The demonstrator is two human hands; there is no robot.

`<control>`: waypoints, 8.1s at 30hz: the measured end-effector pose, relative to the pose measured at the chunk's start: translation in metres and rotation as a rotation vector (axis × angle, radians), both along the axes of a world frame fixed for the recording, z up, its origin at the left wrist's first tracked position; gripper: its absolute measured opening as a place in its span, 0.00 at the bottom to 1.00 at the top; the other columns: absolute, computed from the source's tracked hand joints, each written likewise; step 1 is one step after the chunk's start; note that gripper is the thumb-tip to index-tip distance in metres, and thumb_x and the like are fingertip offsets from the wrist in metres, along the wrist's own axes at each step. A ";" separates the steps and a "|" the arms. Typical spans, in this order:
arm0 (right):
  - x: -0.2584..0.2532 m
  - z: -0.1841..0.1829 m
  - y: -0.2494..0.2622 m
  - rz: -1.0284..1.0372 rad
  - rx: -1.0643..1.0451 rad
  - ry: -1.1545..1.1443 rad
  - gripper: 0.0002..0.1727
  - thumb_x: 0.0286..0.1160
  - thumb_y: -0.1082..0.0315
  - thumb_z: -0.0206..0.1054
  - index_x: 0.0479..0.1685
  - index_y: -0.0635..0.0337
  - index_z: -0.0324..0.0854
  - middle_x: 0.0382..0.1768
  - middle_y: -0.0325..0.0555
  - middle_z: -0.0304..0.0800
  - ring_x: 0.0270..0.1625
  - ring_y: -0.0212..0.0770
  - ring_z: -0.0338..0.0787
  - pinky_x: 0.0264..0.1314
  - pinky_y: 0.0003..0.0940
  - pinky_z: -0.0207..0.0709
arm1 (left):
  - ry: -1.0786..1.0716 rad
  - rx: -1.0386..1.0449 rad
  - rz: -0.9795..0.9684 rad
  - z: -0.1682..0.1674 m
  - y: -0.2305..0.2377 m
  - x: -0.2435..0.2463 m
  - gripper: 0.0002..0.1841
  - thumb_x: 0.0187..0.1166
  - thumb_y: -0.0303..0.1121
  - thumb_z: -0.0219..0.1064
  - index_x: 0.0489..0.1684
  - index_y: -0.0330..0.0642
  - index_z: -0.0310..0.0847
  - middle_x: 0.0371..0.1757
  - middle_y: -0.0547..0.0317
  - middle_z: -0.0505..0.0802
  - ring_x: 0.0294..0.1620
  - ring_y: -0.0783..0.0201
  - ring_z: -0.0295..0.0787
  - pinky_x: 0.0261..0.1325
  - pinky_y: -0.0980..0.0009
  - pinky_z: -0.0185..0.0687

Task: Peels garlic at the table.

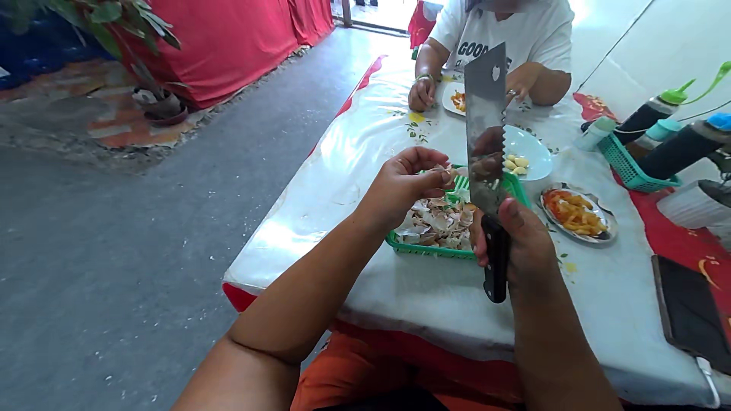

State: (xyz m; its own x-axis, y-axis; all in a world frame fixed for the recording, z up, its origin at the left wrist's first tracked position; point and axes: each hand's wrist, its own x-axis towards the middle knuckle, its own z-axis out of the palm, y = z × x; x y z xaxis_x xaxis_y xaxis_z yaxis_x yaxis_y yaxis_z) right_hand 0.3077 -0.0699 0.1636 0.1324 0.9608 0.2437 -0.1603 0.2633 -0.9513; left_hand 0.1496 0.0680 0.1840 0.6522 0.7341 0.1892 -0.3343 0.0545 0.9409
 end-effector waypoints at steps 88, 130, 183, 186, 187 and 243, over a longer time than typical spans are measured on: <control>0.000 -0.002 0.004 0.026 0.087 0.164 0.32 0.77 0.32 0.61 0.46 0.56 0.79 0.18 0.39 0.80 0.15 0.31 0.82 0.19 0.24 0.83 | -0.052 0.261 -0.011 -0.010 -0.003 0.004 0.07 0.81 0.19 0.66 0.50 0.36 0.79 0.49 0.56 0.92 0.46 0.64 0.94 0.55 0.66 0.94; -0.003 -0.008 0.004 0.075 0.057 0.027 0.33 0.84 0.35 0.56 0.72 0.53 0.75 0.18 0.36 0.81 0.17 0.29 0.85 0.22 0.22 0.85 | 0.010 0.133 0.046 -0.006 -0.002 0.003 0.09 0.76 0.20 0.71 0.48 0.38 0.82 0.42 0.60 0.91 0.38 0.70 0.90 0.46 0.73 0.91; -0.002 -0.002 0.001 0.068 0.024 0.001 0.37 0.82 0.35 0.59 0.86 0.43 0.66 0.18 0.39 0.81 0.16 0.30 0.84 0.20 0.22 0.84 | 0.140 0.320 0.102 -0.001 -0.001 0.000 0.17 0.73 0.22 0.74 0.60 0.37 0.82 0.48 0.59 0.95 0.40 0.71 0.92 0.42 0.76 0.89; -0.003 -0.003 0.002 0.058 0.009 -0.004 0.36 0.84 0.37 0.58 0.85 0.46 0.67 0.18 0.38 0.80 0.16 0.30 0.83 0.20 0.22 0.83 | 0.131 0.301 0.085 -0.001 -0.001 -0.001 0.17 0.72 0.20 0.75 0.59 0.37 0.81 0.47 0.59 0.94 0.40 0.71 0.92 0.42 0.77 0.89; -0.003 -0.004 0.002 0.051 0.011 -0.012 0.36 0.84 0.37 0.58 0.85 0.46 0.68 0.18 0.37 0.80 0.16 0.29 0.83 0.20 0.21 0.83 | 0.131 0.298 0.082 -0.001 -0.002 -0.001 0.17 0.71 0.20 0.75 0.58 0.37 0.82 0.47 0.58 0.94 0.40 0.71 0.92 0.43 0.76 0.90; -0.008 -0.004 0.002 -0.017 0.058 -0.179 0.33 0.84 0.38 0.60 0.83 0.42 0.71 0.20 0.32 0.81 0.18 0.26 0.83 0.22 0.19 0.83 | 0.009 0.197 0.064 -0.005 -0.002 0.002 0.14 0.69 0.18 0.76 0.43 0.40 0.76 0.43 0.59 0.91 0.39 0.70 0.91 0.47 0.73 0.91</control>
